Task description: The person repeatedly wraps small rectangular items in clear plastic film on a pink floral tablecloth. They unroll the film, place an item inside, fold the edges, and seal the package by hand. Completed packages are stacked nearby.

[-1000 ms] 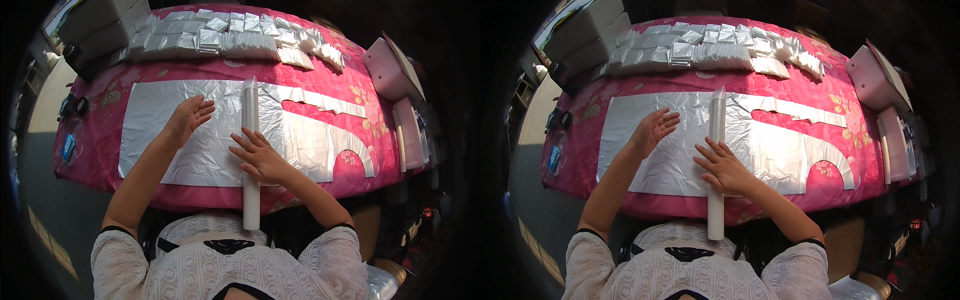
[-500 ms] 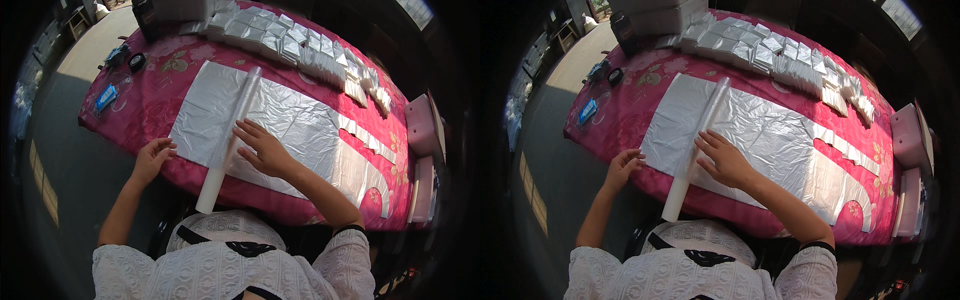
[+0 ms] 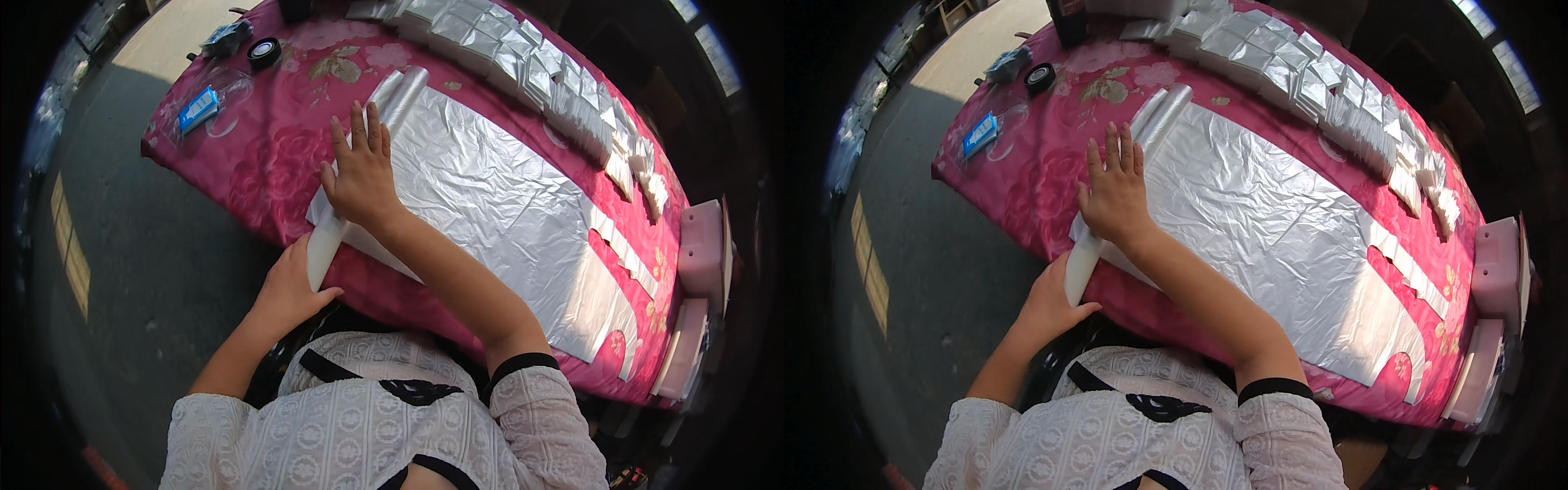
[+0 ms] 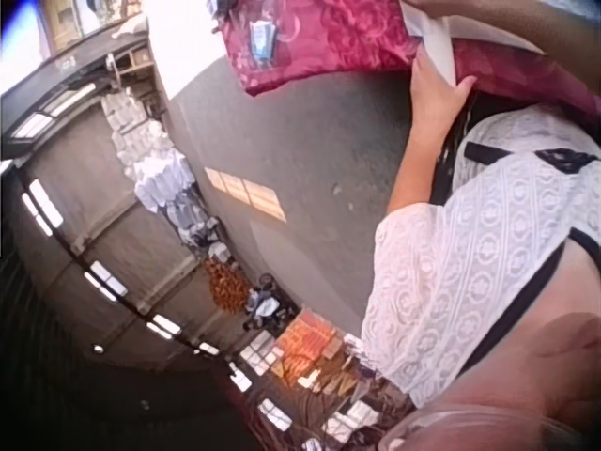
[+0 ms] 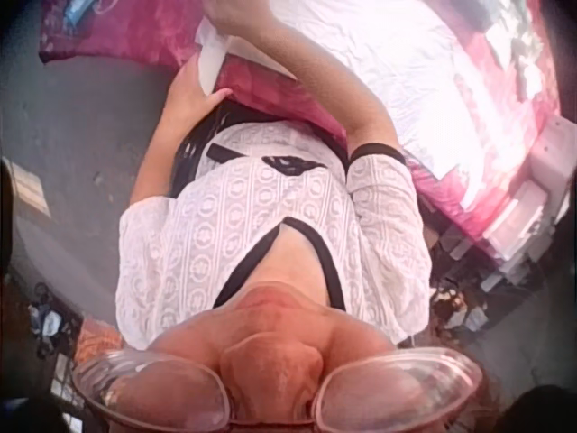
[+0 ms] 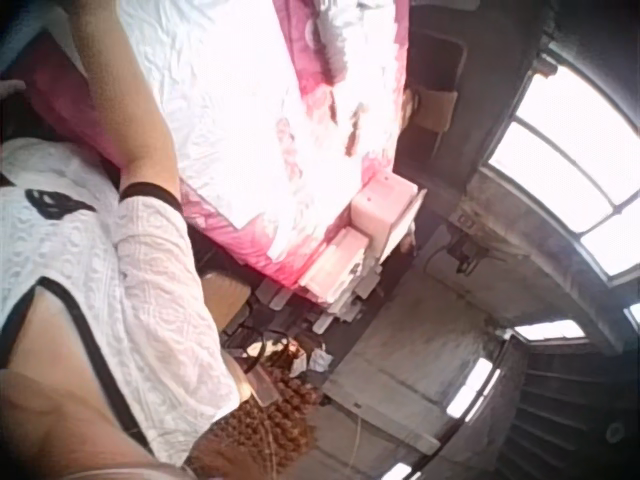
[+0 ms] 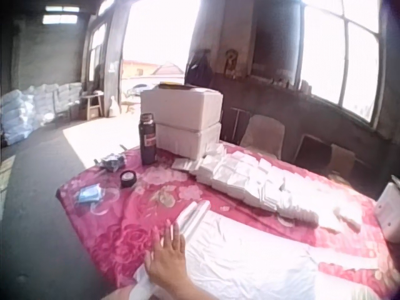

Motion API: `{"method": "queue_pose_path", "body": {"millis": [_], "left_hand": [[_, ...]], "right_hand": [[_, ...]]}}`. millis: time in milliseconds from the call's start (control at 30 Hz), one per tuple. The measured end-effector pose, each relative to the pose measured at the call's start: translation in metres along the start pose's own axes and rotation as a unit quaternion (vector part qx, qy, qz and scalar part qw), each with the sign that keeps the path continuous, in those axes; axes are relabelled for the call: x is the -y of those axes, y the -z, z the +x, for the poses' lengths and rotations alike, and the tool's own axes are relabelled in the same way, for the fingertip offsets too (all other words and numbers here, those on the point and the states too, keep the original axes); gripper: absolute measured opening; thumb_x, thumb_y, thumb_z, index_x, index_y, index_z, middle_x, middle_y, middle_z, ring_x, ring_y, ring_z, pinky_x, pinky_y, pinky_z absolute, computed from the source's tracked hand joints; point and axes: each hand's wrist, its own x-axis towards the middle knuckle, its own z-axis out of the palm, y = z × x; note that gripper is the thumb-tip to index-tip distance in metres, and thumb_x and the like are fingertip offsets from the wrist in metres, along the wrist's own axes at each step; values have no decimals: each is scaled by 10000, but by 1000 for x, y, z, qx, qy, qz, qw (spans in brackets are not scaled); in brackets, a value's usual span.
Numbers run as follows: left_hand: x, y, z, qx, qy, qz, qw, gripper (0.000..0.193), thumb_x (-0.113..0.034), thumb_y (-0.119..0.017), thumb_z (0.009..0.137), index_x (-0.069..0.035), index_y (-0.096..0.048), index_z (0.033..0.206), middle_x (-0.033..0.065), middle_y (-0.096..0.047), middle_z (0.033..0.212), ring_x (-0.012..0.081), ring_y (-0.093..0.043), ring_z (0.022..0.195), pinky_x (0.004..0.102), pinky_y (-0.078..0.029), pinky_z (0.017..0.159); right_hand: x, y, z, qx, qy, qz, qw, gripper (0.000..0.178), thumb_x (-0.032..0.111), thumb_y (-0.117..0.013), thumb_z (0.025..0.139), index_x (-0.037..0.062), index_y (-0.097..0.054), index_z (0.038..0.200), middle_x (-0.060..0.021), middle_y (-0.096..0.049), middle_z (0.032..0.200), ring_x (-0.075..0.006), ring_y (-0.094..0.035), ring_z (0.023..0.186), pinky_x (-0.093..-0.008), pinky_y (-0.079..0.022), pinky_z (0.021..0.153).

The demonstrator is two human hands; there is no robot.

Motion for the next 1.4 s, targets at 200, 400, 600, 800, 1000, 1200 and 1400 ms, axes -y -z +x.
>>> {"method": "queue_pose_path", "body": {"millis": [200,400,600,800,1000,1200,1400], "left_hand": [[8,-7,-10,256,67,-584,767,656,-235,-712,668,30,-407,1184,111,-570,896,155,-597,770,285,-508,700],[-22,-4,0,425,15,-743,518,789,-366,-726,648,59,-378,1213,157,-563,942,189,-607,775,305,-522,671],[-64,-17,4,273,37,-472,837,537,-134,-721,713,-21,-430,1151,65,-565,935,127,-575,801,273,-487,730],[-57,-24,-3,475,33,-607,637,672,-286,-719,681,26,-411,1190,94,-569,908,146,-585,796,270,-491,713],[-70,-23,2,440,79,-556,700,629,-291,-733,663,23,-452,1130,80,-558,841,139,-570,731,273,-488,672],[-67,-34,-8,476,23,-600,642,628,-337,-745,656,-1,-446,1095,78,-542,835,127,-554,718,277,-481,632],[-90,-32,16,390,-20,-490,779,694,-497,-650,716,9,-417,1129,92,-552,886,146,-562,780,276,-482,676]], "right_hand": [[2,26,-5,-193,-231,196,933,920,125,-643,716,-37,-18,1371,-324,-167,1363,-401,-251,1284,-446,-246,1051],[-23,93,-18,-65,-278,779,559,642,222,-657,769,-25,-282,1227,-134,-513,975,-206,-578,900,-346,-507,799],[-36,118,-39,-110,-313,709,622,557,224,-649,773,7,-340,1182,-103,-529,904,-171,-578,791,-343,-508,737],[-23,139,-70,-157,-287,784,528,577,247,-634,780,39,-318,1215,-58,-514,859,-139,-552,754,-316,-492,708],[-28,137,-89,-195,-313,758,539,600,223,-645,770,32,-294,1217,-59,-512,852,-140,-553,750,-317,-494,704],[-13,159,-92,-195,-262,761,561,625,205,-648,767,18,-275,1232,-64,-514,845,-140,-556,722,-314,-497,693],[-19,146,-105,-214,-310,735,563,601,158,-641,769,5,-282,1226,-70,-516,825,-141,-560,712,-309,-505,678]]}}
